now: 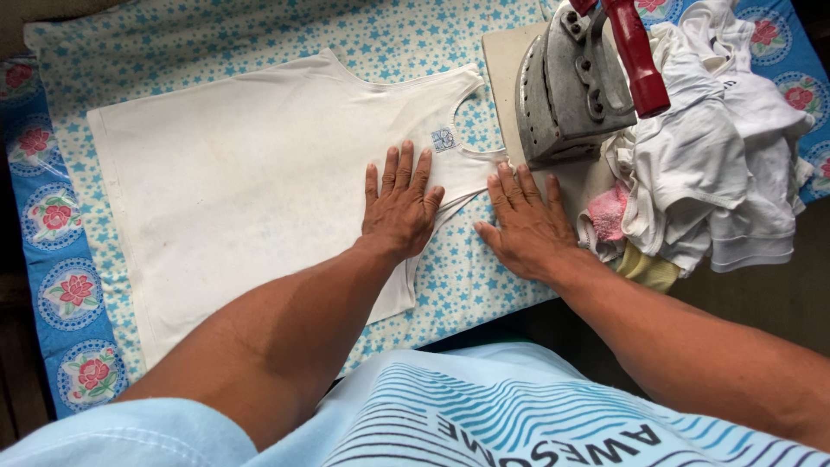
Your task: The person irons a white tank top laid flat on a patterned ironing board using a red-handled iron. After ironing, the person folds the tank top neatly on the board.
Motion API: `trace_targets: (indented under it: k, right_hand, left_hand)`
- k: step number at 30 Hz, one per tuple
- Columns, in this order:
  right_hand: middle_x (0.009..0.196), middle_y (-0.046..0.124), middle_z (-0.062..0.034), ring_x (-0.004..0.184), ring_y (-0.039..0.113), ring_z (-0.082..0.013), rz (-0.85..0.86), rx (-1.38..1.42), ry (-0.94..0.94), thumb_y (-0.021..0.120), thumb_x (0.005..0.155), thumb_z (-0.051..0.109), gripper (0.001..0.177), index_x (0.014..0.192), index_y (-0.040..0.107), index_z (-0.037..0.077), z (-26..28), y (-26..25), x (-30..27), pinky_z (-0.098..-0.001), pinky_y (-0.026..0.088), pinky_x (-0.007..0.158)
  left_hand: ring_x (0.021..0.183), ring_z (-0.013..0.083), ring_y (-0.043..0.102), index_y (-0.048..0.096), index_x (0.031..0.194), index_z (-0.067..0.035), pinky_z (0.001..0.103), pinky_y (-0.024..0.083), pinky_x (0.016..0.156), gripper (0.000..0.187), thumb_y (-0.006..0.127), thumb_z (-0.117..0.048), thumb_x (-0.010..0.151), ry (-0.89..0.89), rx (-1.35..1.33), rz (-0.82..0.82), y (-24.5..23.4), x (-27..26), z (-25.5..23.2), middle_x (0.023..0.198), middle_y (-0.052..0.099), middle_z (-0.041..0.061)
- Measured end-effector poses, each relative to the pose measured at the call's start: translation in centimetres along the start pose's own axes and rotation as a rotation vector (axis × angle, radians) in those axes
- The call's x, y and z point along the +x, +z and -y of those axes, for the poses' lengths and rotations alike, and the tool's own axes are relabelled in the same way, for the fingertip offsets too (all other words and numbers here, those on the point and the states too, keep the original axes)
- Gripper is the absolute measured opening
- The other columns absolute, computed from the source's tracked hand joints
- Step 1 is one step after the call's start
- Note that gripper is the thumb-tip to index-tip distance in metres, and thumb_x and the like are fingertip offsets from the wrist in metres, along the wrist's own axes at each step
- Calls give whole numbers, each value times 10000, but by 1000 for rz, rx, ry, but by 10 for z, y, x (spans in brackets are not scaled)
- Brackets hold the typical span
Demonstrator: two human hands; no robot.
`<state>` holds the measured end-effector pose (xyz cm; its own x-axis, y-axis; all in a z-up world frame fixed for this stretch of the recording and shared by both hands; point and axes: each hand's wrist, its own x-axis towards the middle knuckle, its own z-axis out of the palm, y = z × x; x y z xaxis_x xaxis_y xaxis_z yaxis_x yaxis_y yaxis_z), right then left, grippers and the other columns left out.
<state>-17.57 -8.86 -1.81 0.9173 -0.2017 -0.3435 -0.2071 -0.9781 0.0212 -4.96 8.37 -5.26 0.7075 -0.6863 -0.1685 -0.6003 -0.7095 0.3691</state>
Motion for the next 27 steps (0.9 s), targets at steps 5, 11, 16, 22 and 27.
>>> trace_targets:
  k: [5,11,16,22,27]
  right_hand:
    - [1626,139,-170,1514,47,-322,-109,60,-16,366,989,516,750,1535,205,27,4,-5,3,-540,33,1198]
    - [1431,480,-258,1392,389,-397,-391,192,-151,598,935,263,516,1339,522,-50,6,-19,21,-504,290,1163]
    - [1304,581,-249,1216,539,-413,-409,356,-101,586,944,157,384,1280,586,-28,3,-35,48,-491,433,1056]
    - [1305,558,-269,1222,542,-424,-368,412,-22,567,972,161,393,1322,562,-17,-6,-58,85,-487,438,1057]
    - [1360,517,-245,1255,514,-412,-307,475,101,540,962,159,424,1362,528,19,-9,-68,106,-484,426,1046]
  left_hand:
    - [1541,250,-126,63,1617,-222,480,-107,1222,734,249,-565,996,-28,0,16,-9,-3,-2,1696,-74,70]
    - [1545,280,-105,149,1597,-190,497,-72,1229,781,448,-548,970,-52,-50,60,-25,-9,-10,1691,-32,97]
    - [1537,316,80,400,1487,-148,513,58,1240,626,605,-362,935,23,-155,-32,-22,-4,-26,1645,167,160]
    - [1420,301,356,635,1261,-154,478,306,1155,379,664,-240,893,159,-161,-125,-16,0,-48,1490,436,131]
    - [1243,279,473,647,1214,-140,449,379,1048,360,685,-242,871,157,-135,-159,-13,9,-60,1288,536,98]
